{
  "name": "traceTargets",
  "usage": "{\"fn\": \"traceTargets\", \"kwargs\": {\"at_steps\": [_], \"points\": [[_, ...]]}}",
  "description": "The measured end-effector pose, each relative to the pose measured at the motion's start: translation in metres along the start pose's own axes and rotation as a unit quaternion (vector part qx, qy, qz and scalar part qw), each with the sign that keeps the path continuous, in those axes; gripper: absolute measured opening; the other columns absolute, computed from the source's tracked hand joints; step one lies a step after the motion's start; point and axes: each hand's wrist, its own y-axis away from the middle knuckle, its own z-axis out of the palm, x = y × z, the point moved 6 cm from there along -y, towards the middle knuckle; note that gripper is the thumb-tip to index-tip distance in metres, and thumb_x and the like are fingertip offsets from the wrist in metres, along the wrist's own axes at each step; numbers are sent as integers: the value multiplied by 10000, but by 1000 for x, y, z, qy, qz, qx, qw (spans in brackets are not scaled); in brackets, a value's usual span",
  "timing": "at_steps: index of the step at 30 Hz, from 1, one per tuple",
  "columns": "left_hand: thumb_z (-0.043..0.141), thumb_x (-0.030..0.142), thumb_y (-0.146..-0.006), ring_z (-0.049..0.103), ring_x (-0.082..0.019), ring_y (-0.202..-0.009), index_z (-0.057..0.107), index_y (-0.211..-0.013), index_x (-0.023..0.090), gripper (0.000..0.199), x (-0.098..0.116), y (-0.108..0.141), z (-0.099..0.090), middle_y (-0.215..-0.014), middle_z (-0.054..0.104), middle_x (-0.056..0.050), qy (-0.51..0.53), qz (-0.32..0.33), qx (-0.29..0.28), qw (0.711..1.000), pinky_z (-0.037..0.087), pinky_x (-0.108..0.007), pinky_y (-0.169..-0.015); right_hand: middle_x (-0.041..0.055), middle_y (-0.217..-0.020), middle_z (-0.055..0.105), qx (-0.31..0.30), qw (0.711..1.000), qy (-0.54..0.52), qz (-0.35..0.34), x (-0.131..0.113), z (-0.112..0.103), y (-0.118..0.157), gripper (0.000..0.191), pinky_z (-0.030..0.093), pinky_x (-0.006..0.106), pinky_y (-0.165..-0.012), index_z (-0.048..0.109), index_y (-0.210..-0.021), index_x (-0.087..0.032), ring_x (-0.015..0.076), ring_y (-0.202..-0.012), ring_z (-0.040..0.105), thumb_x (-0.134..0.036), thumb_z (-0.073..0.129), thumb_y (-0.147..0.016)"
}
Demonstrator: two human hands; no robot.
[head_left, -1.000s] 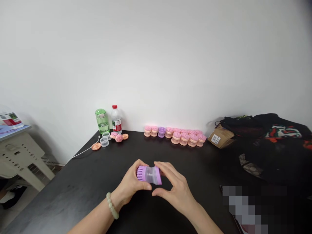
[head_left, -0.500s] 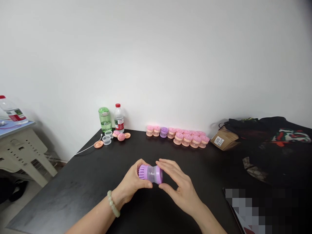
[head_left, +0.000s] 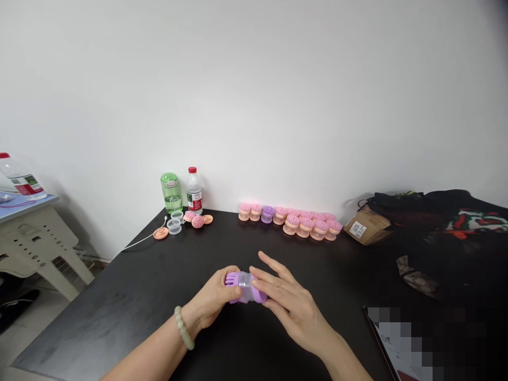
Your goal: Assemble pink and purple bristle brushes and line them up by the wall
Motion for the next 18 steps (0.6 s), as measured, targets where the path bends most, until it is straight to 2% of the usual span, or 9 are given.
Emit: {"fn": "traceTargets", "kwargs": {"at_steps": [3, 7, 10, 12, 14, 16, 18], "points": [[868, 639, -506, 461, -117, -635, 535, -755, 168, 628, 1, 0, 1, -673, 528, 19, 0, 0, -9, 1000, 315, -252, -616, 78, -1397, 604, -6, 1000, -11, -9, -3, 0, 0, 542, 503, 507, -1054, 495, -1417, -264, 272, -1419, 406, 1, 456, -946], [830, 680, -539, 518, -145, -660, 558, -760, 158, 629, 2, 0, 4, -707, 569, -14, 7, -9, -25, 1000, 391, -285, -670, 98, -1376, 611, -9, 1000, -7, -3, -3, 2, -1, 543, 553, 466, -981, 465, -1442, -258, 264, -1276, 543, -30, 488, -950], [859, 643, -522, 453, -107, -629, 535, -747, 165, 620, 4, 1, 2, -681, 521, 23, 7, -1, -20, 1000, 348, -245, -621, 126, -1308, 642, 17, 1000, 24, 1, -3, 2, -1, 478, 570, 456, -922, 489, -1419, -229, 278, -1152, 609, -140, 563, -956], [916, 545, -489, 410, -91, -625, 522, -777, 173, 614, 6, 1, 1, -690, 513, 41, -17, 11, -19, 1000, 302, -222, -585, 140, -1158, 698, 54, 997, 54, 12, -3, 0, -1, 430, 595, 433, -825, 533, -1368, -191, 272, -990, 664, -307, 598, -959], [950, 446, -471, 419, -96, -651, 526, -848, 180, 627, 8, 2, 0, -744, 554, 35, -54, 25, -22, 998, 300, -214, -580, 118, -928, 723, 90, 992, 79, 34, -2, -1, 0, 452, 598, 384, -681, 595, -1269, -153, 237, -776, 676, -472, 565, -951], [960, 385, -466, 455, -114, -696, 532, -916, 186, 652, 10, 3, 1, -825, 594, 14, -92, 46, -24, 994, 336, -219, -599, 65, -731, 684, 107, 988, 86, 71, 2, 0, 1, 473, 559, 327, -555, 656, -1105, -148, 190, -600, 632, -566, 503, -947], [959, 364, -471, 480, -130, -729, 540, -940, 187, 653, 13, 3, 1, -876, 602, 1, -116, 70, -20, 991, 372, -231, -626, 37, -663, 660, 101, 986, 71, 114, 7, 2, 2, 499, 532, 291, -506, 670, -959, -169, 164, -538, 613, -615, 448, -947]]}}
